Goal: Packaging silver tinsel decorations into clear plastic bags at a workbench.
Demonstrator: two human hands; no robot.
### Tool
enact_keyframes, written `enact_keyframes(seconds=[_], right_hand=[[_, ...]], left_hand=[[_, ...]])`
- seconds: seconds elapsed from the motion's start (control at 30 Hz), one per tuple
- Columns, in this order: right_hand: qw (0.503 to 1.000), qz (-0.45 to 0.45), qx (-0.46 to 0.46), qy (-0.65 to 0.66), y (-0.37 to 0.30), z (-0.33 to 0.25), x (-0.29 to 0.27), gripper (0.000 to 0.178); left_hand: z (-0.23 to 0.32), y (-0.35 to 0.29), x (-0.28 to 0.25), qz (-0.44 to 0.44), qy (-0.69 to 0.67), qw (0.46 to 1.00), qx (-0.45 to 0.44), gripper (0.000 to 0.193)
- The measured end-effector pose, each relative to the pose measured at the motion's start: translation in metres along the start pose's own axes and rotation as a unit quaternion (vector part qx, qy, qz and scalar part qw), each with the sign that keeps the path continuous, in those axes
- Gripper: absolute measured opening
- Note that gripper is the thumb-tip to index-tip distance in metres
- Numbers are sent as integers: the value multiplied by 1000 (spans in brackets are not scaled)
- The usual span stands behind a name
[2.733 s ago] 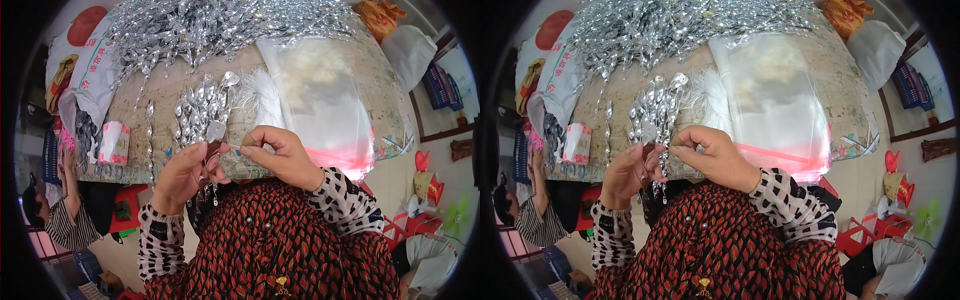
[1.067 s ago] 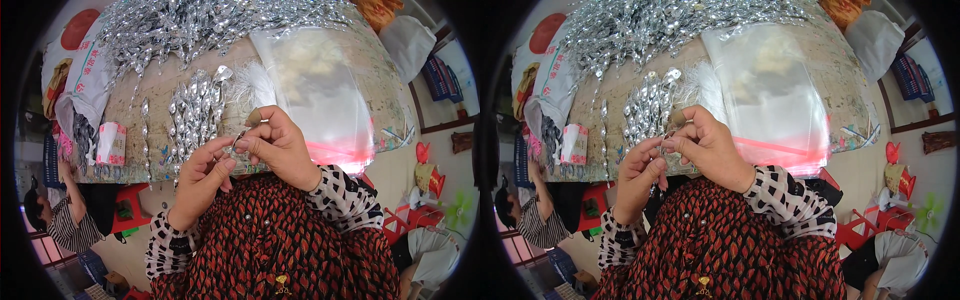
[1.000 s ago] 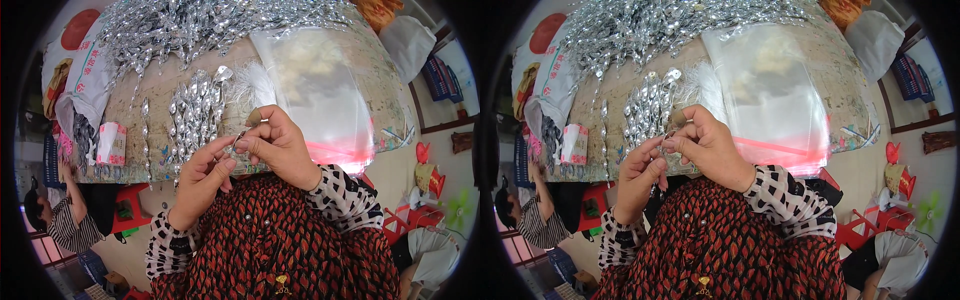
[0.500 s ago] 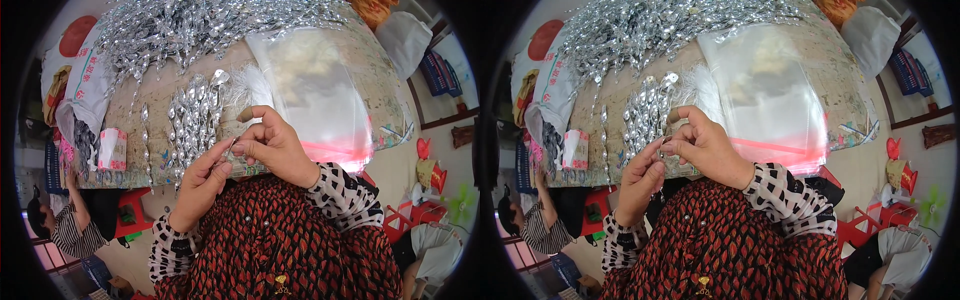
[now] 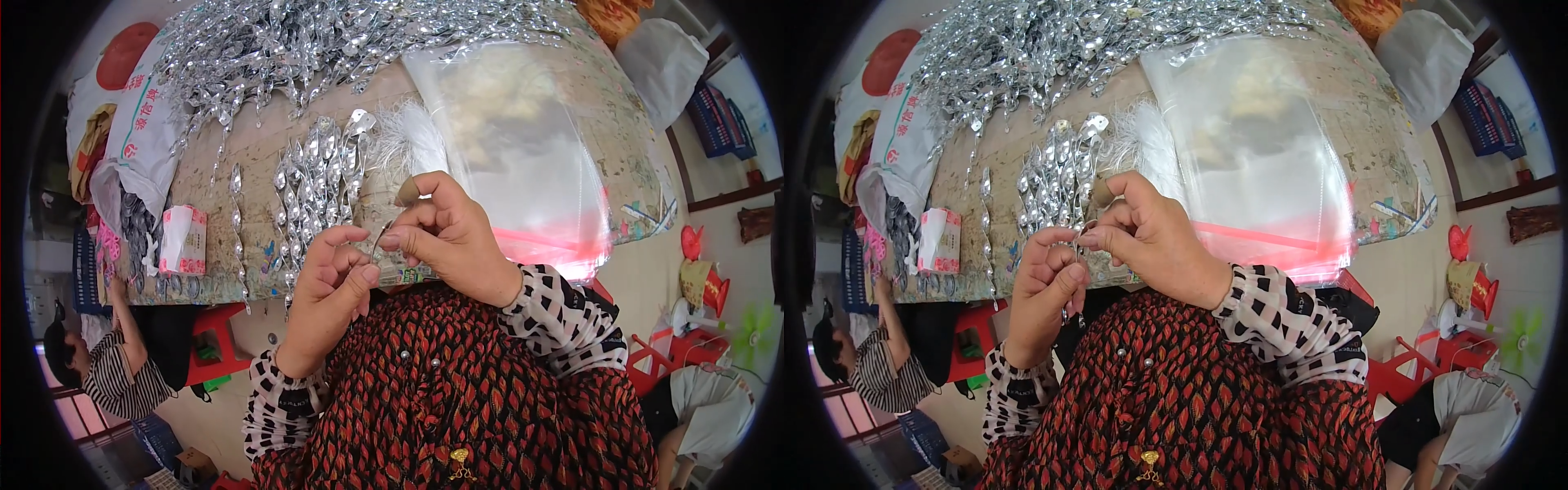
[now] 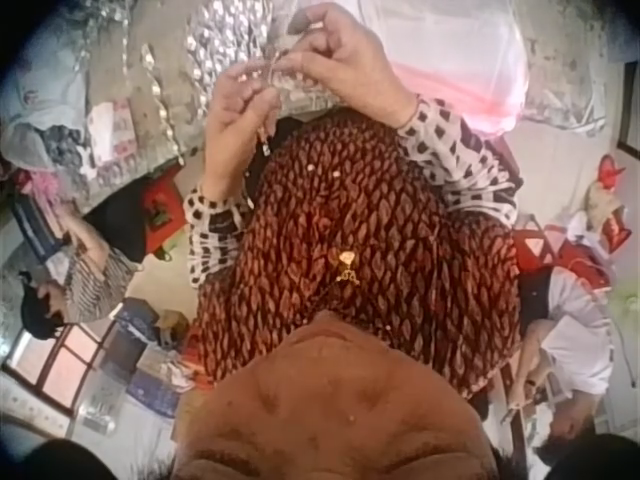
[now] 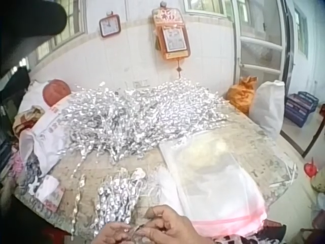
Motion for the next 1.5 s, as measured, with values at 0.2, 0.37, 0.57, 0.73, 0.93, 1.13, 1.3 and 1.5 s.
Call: enact_keyframes(seconds=[0.2,0.37,0.57,0.73,0.93,1.13,1.3,1.5], right_hand=[[995,-20,-13,-97,-2,-2,2,26],[991,-36,-65,-115,-2,-12,7,24],[990,-44,-37,-129,0,-12,6,24],[990,-44,-35,-130,1,-12,8,27],[988,-72,-15,-135,6,-12,11,20],[994,-47,-7,-97,12,5,1,12],[984,9,-25,-179,22,-2,-12,14],[970,60,-6,-235,18,7,-31,13]], left_hand=[[9,-1,-1,17,66,997,38,30],[13,-8,2,-8,79,996,40,33],[21,-8,4,-7,201,978,61,38],[28,-9,6,-7,266,961,79,40],[35,-10,4,6,373,920,121,40],[36,-8,-1,5,411,907,94,40],[41,-14,-9,17,466,882,63,40],[28,-24,-24,31,468,882,36,39]])
Point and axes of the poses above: each hand's wrist, its own y-axis towards the middle knuckle, its own x-axis out of the palm, z = x × y, the point moved 10 cm from there along y, towards the middle knuckle, and after that the axes turned 14 degrees about -z, right-handed, at the moved point
